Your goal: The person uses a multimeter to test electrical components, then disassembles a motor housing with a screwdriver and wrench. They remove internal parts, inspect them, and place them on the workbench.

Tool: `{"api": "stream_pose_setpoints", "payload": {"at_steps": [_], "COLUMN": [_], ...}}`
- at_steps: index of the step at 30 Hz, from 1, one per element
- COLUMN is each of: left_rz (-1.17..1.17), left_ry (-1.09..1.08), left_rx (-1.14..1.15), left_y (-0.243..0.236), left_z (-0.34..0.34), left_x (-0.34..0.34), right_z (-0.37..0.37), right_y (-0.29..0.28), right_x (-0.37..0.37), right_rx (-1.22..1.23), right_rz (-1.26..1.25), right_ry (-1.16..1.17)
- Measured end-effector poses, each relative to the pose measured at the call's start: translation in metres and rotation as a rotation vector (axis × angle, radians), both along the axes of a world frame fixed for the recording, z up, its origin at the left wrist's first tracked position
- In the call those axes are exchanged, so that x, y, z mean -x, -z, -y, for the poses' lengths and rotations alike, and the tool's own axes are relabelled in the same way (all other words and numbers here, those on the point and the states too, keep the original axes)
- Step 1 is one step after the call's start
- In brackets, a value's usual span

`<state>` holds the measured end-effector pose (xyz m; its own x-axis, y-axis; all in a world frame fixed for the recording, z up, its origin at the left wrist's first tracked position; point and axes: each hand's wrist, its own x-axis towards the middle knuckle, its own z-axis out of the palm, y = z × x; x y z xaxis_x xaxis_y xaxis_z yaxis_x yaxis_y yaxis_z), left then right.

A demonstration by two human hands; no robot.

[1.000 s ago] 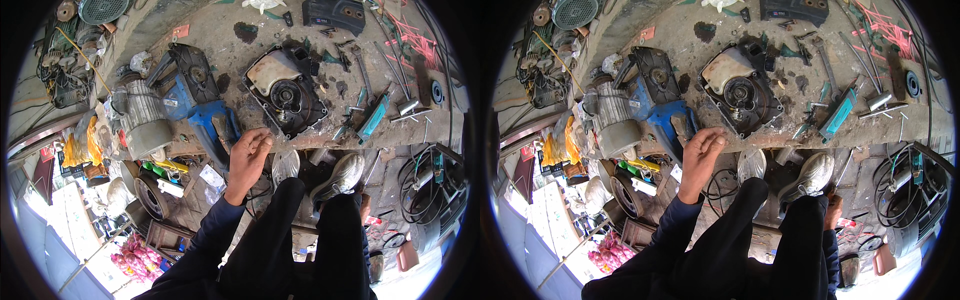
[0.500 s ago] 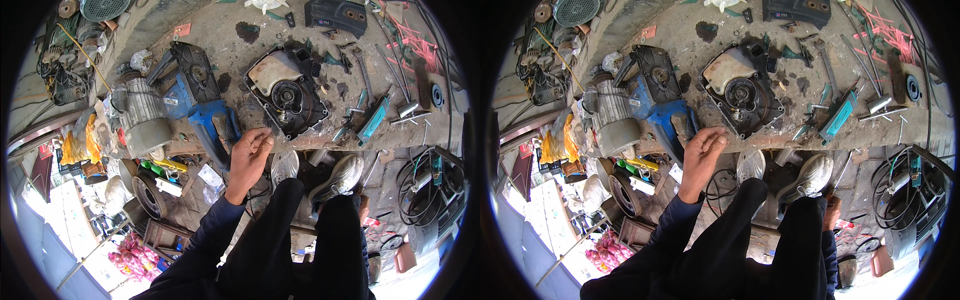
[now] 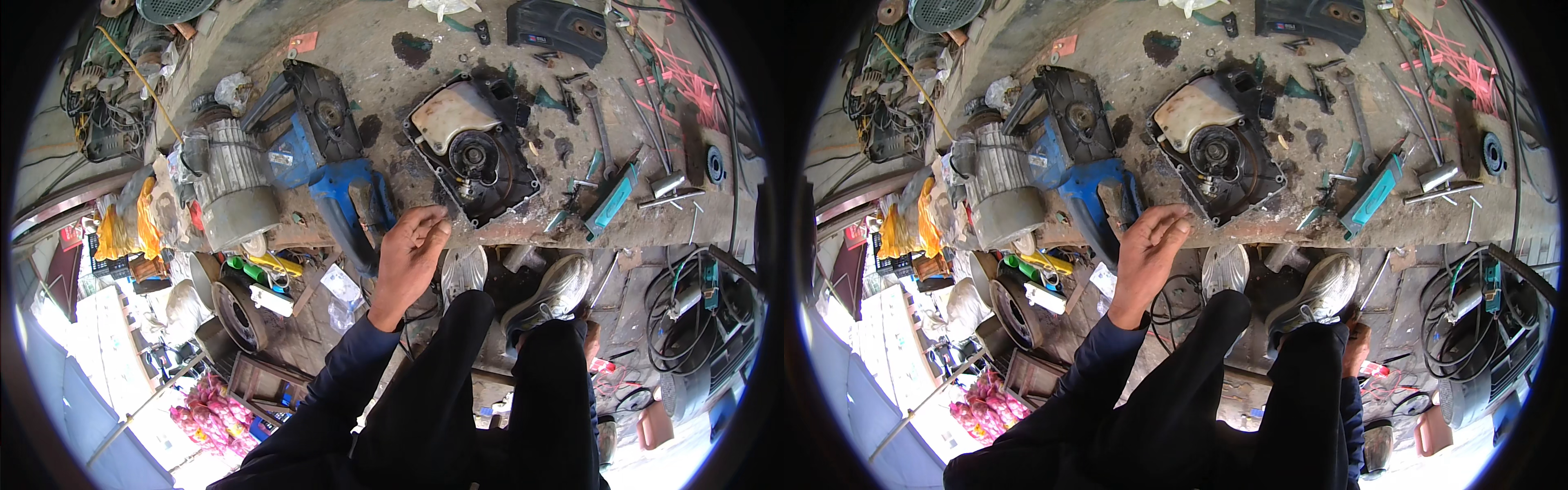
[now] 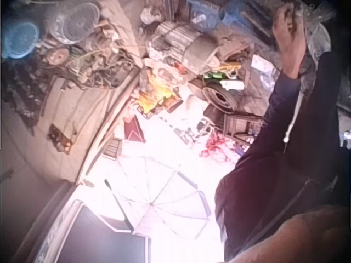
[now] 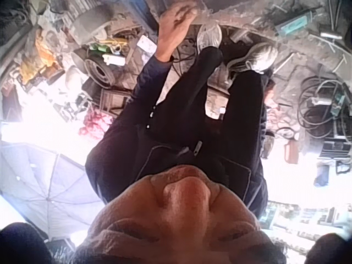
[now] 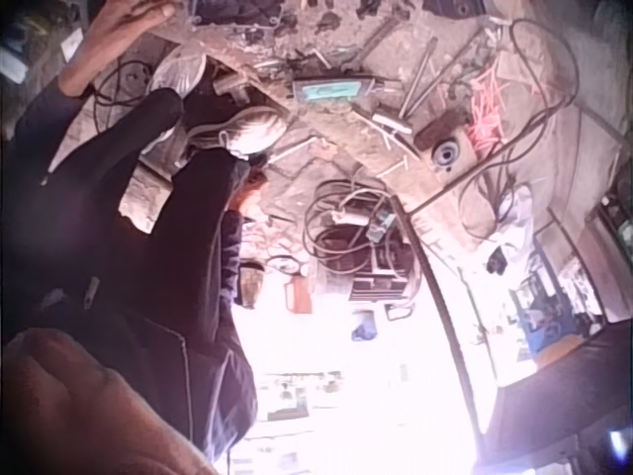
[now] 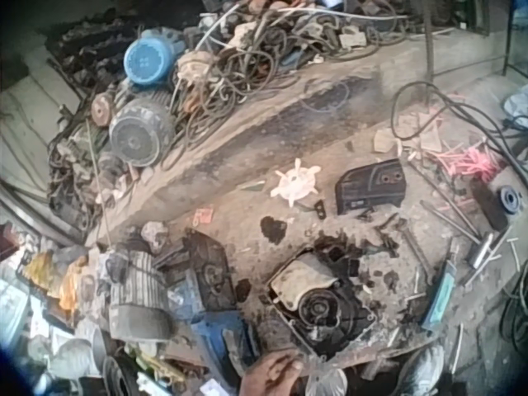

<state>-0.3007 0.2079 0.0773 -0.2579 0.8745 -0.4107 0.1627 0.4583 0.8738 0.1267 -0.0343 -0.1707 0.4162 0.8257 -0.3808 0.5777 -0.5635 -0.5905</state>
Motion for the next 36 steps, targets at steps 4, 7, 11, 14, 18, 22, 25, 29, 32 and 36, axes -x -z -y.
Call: {"api": "stream_pose_setpoints", "payload": {"at_steps": [4,7,11,14,18,22,25,29,32,36], "left_rz": [0.038,0.027,-0.072,-0.181,0.077,0.090,0.128,0.118,0.132,0.129], "left_ry": [-0.027,-0.039,0.008,0.025,-0.133,-0.128,-0.150,-0.126,-0.114,-0.046], "left_rx": [-0.002,0.015,0.086,-0.054,0.043,0.099,0.094,0.109,0.138,0.189], "left_y": [0.000,-0.002,-0.007,-0.005,0.008,0.012,0.012,0.012,0.009,0.004], "left_z": [-0.002,-0.005,-0.010,-0.006,-0.007,-0.006,-0.006,-0.007,-0.005,-0.002], "left_x": [-0.001,0.000,0.004,0.003,-0.004,-0.012,-0.016,-0.015,-0.009,0.005], "right_z": [-0.001,-0.002,-0.001,-0.004,-0.003,-0.010,-0.008,0.005,0.022,0.069], "right_y": [0.000,0.001,0.001,-0.002,-0.016,-0.034,-0.046,-0.061,-0.073,-0.097], "right_x": [0.000,0.002,0.008,0.008,0.016,0.019,0.018,0.009,-0.004,-0.015], "right_rx": [0.071,0.136,0.147,0.132,0.148,0.109,0.110,-0.027,0.247,0.346], "right_rz": [0.017,0.061,0.044,0.160,-0.043,0.021,-0.013,0.001,0.100,0.162], "right_ry": [0.005,0.016,0.022,-0.101,0.098,0.061,0.112,0.232,0.306,0.310]}}
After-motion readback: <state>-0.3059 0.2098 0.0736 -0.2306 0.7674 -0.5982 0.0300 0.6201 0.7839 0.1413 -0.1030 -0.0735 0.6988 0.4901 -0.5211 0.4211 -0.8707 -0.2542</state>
